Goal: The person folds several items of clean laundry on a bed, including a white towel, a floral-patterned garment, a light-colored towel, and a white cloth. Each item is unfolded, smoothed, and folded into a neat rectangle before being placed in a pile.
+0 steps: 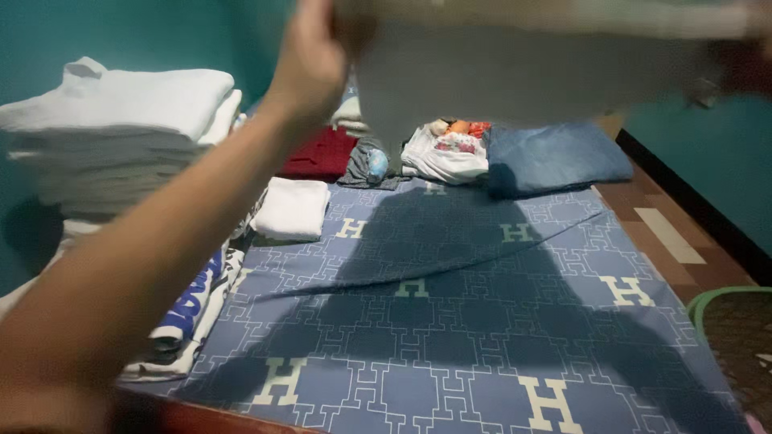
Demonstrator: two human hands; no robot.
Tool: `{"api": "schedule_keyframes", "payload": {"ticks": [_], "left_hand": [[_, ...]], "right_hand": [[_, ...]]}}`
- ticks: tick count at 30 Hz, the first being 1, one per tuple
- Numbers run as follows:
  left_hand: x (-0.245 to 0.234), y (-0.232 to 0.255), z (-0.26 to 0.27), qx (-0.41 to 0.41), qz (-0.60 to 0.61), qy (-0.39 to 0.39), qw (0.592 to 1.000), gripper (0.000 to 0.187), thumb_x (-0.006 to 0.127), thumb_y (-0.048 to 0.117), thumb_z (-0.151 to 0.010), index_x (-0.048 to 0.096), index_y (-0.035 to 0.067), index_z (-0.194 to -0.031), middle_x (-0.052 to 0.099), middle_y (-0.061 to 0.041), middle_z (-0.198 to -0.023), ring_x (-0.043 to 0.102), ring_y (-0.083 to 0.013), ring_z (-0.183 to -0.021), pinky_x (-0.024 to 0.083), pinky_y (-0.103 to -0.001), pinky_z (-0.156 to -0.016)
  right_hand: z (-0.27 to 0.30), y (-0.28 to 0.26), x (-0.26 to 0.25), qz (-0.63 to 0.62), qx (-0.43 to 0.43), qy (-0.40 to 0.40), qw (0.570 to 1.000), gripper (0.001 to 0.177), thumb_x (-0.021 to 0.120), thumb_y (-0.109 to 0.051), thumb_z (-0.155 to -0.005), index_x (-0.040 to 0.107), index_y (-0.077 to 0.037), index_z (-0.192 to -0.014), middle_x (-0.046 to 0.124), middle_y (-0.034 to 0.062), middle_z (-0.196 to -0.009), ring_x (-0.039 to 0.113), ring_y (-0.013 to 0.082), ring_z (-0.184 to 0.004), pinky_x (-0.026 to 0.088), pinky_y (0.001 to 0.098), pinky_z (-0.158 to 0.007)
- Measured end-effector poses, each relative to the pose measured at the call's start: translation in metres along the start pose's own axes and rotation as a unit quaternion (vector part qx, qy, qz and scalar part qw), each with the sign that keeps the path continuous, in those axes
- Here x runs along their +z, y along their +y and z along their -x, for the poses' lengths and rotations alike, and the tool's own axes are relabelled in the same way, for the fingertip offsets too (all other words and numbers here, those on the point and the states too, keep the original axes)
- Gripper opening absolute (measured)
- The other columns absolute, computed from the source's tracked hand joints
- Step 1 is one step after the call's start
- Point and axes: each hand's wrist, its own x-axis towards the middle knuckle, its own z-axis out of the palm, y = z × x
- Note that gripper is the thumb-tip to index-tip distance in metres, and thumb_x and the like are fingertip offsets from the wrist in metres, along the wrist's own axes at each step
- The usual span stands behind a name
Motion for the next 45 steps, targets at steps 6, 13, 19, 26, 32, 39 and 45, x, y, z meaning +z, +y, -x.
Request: {"api": "schedule_keyframes", "payload": {"ticks": [6,13,19,26,32,39,45], "left_hand": [[-0.035,0.179,0.161,-0.354,0.138,-0.526,0.761,0.023,0.065,0.013,-0.091,0.071,0.016,-0.114,0.076,-0.006,-0.104,0.075,-0.0201,-0.098,0.058,-0.037,-0.087],[-0.017,0.153,0.179,-0.453,0.389,-0.565,0.570,0.042,0.074,0.021,-0.087,0.061,0.014,-0.126,0.072,-0.004,-0.116,0.070,-0.0165,-0.110,0.055,-0.036,-0.100],[0.050,0.086,0.171,-0.556,0.670,-0.176,0.460,0.074,0.059,0.054,-0.088,0.050,0.007,-0.145,0.063,-0.017,-0.135,0.063,-0.0290,-0.121,0.051,-0.047,-0.103],[0.083,0.111,0.228,-0.647,0.527,-0.159,0.528,0.061,0.058,0.035,-0.096,0.041,0.014,-0.150,0.060,-0.008,-0.142,0.061,-0.0219,-0.127,0.051,-0.042,-0.104],[0.126,0.073,0.214,-0.508,0.474,-0.117,0.710,0.051,0.061,0.011,-0.097,0.045,0.005,-0.145,0.062,-0.012,-0.134,0.064,-0.0203,-0.119,0.055,-0.037,-0.101],[0.166,0.062,0.232,-0.609,0.355,-0.077,0.705,0.049,0.061,0.020,-0.100,0.053,-0.004,-0.141,0.070,-0.017,-0.125,0.071,-0.0242,-0.106,0.060,-0.038,-0.089],[0.147,0.099,0.250,-0.632,0.212,-0.061,0.742,0.077,0.067,0.019,-0.093,0.022,0.016,-0.156,0.055,-0.020,-0.140,0.060,-0.0279,-0.124,0.048,-0.037,-0.105]], "right_hand": [[0.064,0.019,0.074,0.092,0.102,-0.367,0.920,0.032,0.070,-0.022,-0.093,0.073,-0.016,-0.124,0.070,0.0041,-0.122,0.067,0.0159,-0.115,0.055,0.0375,-0.097],[0.069,0.003,0.115,0.024,0.084,-0.563,0.822,0.033,0.067,-0.014,-0.093,0.066,-0.013,-0.126,0.073,0.0089,-0.121,0.067,0.0209,-0.111,0.057,0.0421,-0.096],[0.006,-0.005,0.124,-0.342,0.167,-0.003,0.925,0.058,0.051,-0.050,-0.096,0.060,-0.008,-0.134,0.066,0.0202,-0.119,0.065,0.0327,-0.110,0.050,0.0592,-0.092],[0.031,-0.024,0.196,-0.400,0.211,-0.008,0.892,0.076,0.065,-0.015,-0.094,0.032,-0.021,-0.161,0.054,0.0240,-0.145,0.063,0.0327,-0.122,0.053,0.0521,-0.099],[0.029,-0.054,0.165,-0.311,0.131,-0.051,0.940,0.071,0.060,0.001,-0.083,0.050,-0.013,-0.151,0.060,0.0192,-0.147,0.066,0.0292,-0.117,0.059,0.0368,-0.089],[0.018,-0.047,0.181,-0.176,0.184,0.034,0.966,0.071,0.057,0.004,-0.087,0.050,-0.019,-0.153,0.049,0.0093,-0.155,0.059,0.0248,-0.127,0.053,0.0414,-0.101],[0.017,-0.035,0.191,-0.276,0.158,-0.023,0.948,0.069,0.067,-0.009,-0.087,0.046,-0.017,-0.152,0.054,0.0190,-0.153,0.063,0.0296,-0.129,0.053,0.0420,-0.103]]}}
